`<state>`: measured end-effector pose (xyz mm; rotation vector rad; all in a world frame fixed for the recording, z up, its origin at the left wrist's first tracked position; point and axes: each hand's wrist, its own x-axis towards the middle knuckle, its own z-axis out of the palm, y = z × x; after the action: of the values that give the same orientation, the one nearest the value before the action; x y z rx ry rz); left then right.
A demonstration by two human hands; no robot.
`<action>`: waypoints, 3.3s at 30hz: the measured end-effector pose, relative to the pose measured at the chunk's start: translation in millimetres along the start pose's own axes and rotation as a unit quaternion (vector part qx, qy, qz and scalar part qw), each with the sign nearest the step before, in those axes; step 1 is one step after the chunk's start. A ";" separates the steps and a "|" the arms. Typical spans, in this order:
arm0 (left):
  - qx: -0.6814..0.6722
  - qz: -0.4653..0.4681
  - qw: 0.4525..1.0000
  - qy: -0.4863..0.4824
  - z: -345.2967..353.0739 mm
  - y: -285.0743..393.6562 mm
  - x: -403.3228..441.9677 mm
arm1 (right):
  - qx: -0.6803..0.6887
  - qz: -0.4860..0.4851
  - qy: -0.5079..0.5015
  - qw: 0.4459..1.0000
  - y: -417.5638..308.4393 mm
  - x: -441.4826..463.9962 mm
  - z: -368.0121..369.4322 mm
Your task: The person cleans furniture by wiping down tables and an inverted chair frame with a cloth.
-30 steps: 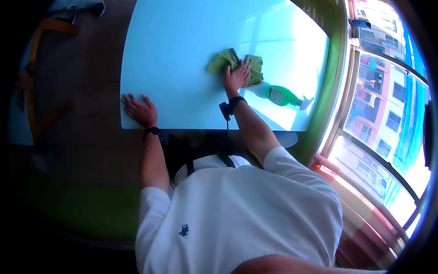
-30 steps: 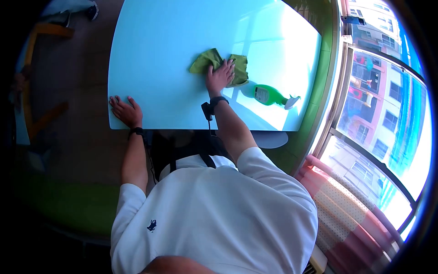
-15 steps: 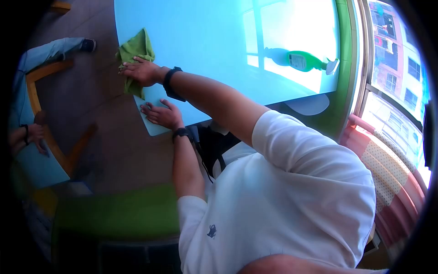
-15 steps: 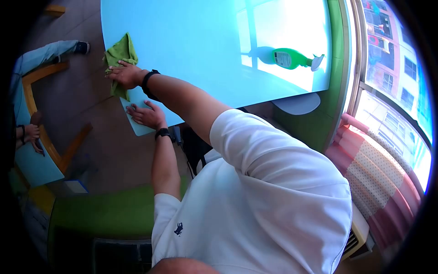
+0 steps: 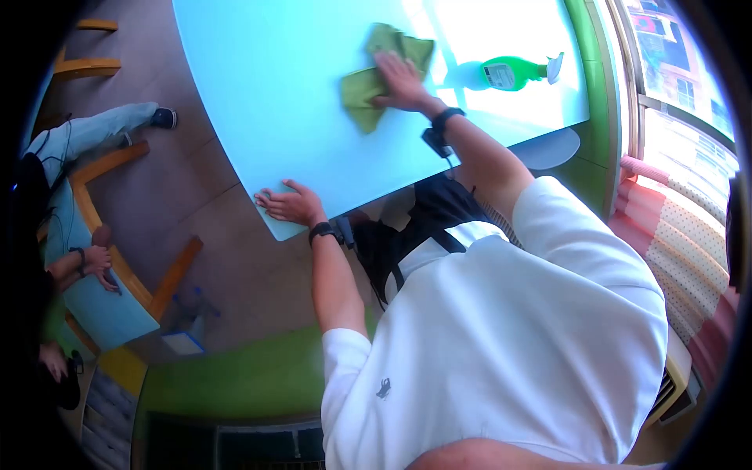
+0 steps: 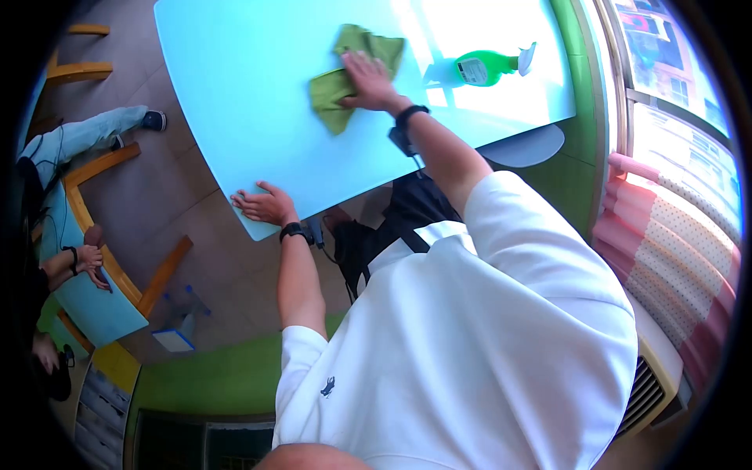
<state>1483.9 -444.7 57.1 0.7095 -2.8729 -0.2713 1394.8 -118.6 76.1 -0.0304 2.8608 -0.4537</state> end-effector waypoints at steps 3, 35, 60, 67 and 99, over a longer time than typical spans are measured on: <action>-0.027 0.000 1.000 -0.015 1.8 -12.5 1.2 | 0.010 0.066 0.013 0.998 51.5 -56.8 -7.4; -0.013 -0.025 0.949 -0.315 -15.6 59.4 20.9 | 0.005 0.183 0.223 0.958 30.5 -156.2 52.7; 0.145 0.257 0.897 -0.330 9.2 146.9 18.3 | 0.001 0.243 0.205 0.948 36.1 -143.5 58.3; 0.006 0.179 0.927 -0.330 4.7 82.5 112.9 | 0.000 0.254 0.207 0.945 75.9 -145.6 46.9; -0.160 0.199 0.906 -0.337 54.6 80.6 148.7 | -0.008 0.258 0.190 0.947 92.1 -71.4 44.5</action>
<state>1307.2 -437.7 39.4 -0.0720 -3.3572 -1.0785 1476.5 -40.3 23.7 0.8688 3.0624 -0.3532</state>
